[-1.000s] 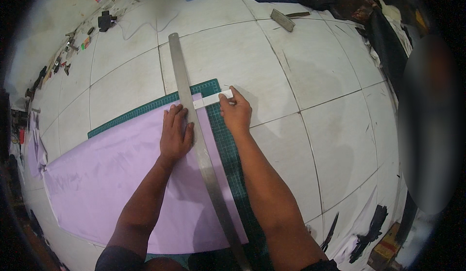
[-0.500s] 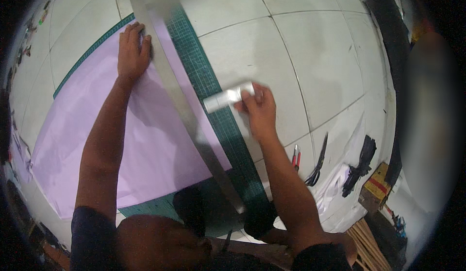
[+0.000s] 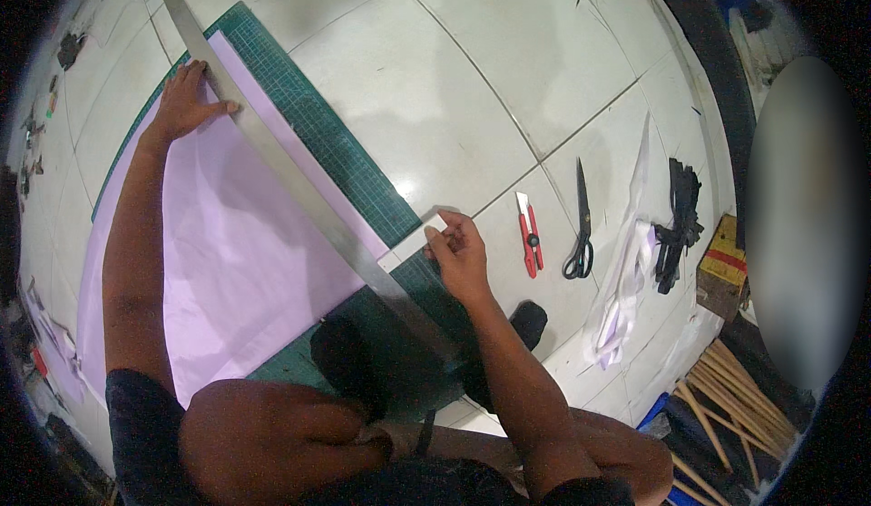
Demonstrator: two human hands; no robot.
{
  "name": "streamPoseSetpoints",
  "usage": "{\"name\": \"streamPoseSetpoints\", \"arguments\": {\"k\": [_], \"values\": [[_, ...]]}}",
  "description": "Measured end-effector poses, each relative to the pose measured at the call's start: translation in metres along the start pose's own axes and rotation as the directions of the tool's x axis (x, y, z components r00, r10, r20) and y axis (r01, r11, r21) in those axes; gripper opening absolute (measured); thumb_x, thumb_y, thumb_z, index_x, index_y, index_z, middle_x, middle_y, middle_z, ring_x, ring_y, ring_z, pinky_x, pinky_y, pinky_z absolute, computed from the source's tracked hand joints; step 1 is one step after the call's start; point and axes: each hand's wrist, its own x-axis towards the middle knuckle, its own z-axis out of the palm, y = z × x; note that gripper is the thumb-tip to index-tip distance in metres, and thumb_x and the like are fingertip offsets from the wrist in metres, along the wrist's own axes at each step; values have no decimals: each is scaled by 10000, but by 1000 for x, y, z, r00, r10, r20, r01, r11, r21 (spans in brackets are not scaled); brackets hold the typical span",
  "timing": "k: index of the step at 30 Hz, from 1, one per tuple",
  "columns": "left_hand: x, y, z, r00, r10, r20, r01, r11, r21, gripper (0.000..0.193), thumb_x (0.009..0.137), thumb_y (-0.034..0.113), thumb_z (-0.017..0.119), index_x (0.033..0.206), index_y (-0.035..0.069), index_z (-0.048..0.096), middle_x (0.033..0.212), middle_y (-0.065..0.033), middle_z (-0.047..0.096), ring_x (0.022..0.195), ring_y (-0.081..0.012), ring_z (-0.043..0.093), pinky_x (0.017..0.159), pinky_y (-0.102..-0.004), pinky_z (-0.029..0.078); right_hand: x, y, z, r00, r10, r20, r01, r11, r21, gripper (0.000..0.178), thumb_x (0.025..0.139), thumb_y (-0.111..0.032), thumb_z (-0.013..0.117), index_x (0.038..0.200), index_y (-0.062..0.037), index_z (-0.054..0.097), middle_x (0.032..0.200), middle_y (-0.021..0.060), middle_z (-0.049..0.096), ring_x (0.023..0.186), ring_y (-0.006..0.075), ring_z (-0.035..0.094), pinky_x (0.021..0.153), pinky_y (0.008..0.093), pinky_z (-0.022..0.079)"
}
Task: The person marks a piece of purple fabric with a pen using a metal ruler as a guide, and then cuts strips from the fabric with a utility knife.
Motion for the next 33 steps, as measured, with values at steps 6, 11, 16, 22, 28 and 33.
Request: {"name": "streamPoseSetpoints", "arguments": {"k": [6, 11, 16, 22, 28, 33], "values": [[-4, -14, 9, 998, 38, 45, -31, 987, -159, 1376, 476, 564, 925, 1512, -48, 257, 1576, -257, 253, 1476, -391, 240, 1219, -440, 238, -1, 4, 2, 1000, -16, -1, 16, 999, -35, 336, 944, -64, 670, 1236, 22, 528, 919, 40, 548, 760, 116, 610, 657, 261, 531], [-5, -24, 16, 996, 74, -48, -83, 974, -212, 1391, 470, 572, 932, 1511, -50, 251, 1578, -261, 244, 1472, -390, 248, 1212, -454, 256, -1, 2, 4, 1000, 13, 11, -12, 999, -53, 308, 947, -42, 659, 1225, -2, 532, 948, 53, 597, 795, 119, 621, 683, 262, 555], [-4, -25, 21, 995, 75, -60, -84, 981, -175, 1382, 473, 552, 938, 1513, -43, 251, 1584, -254, 237, 1476, -383, 246, 1210, -460, 263, 2, 10, 0, 1000, -7, 24, 7, 1000, 10, 345, 923, -66, 697, 1211, 39, 538, 897, 32, 544, 762, 115, 620, 671, 258, 531], [-5, -26, 23, 994, 79, -73, -92, 978, -189, 1397, 461, 559, 938, 1515, -44, 248, 1578, -256, 249, 1475, -382, 251, 1210, -458, 266, 2, 9, -1, 1000, -5, 18, 6, 1000, -20, 301, 929, -31, 678, 1196, 11, 547, 929, 42, 590, 778, 110, 623, 683, 258, 548], [-4, -26, 22, 992, 96, -78, -110, 972, -206, 1398, 461, 575, 934, 1510, -52, 253, 1573, -267, 251, 1470, -393, 255, 1205, -461, 275, 2, 9, -1, 1000, -11, 27, 11, 1000, 1, 321, 924, -44, 690, 1205, 20, 549, 911, 40, 579, 764, 107, 619, 677, 261, 546], [-4, -26, 22, 992, 93, -86, -108, 976, -187, 1382, 471, 566, 934, 1506, -55, 261, 1569, -280, 250, 1471, -395, 252, 1202, -460, 279, 2, 11, 0, 999, -28, 30, 28, 999, 27, 339, 924, -57, 696, 1215, 32, 546, 887, 36, 569, 748, 104, 613, 666, 258, 537]]}}
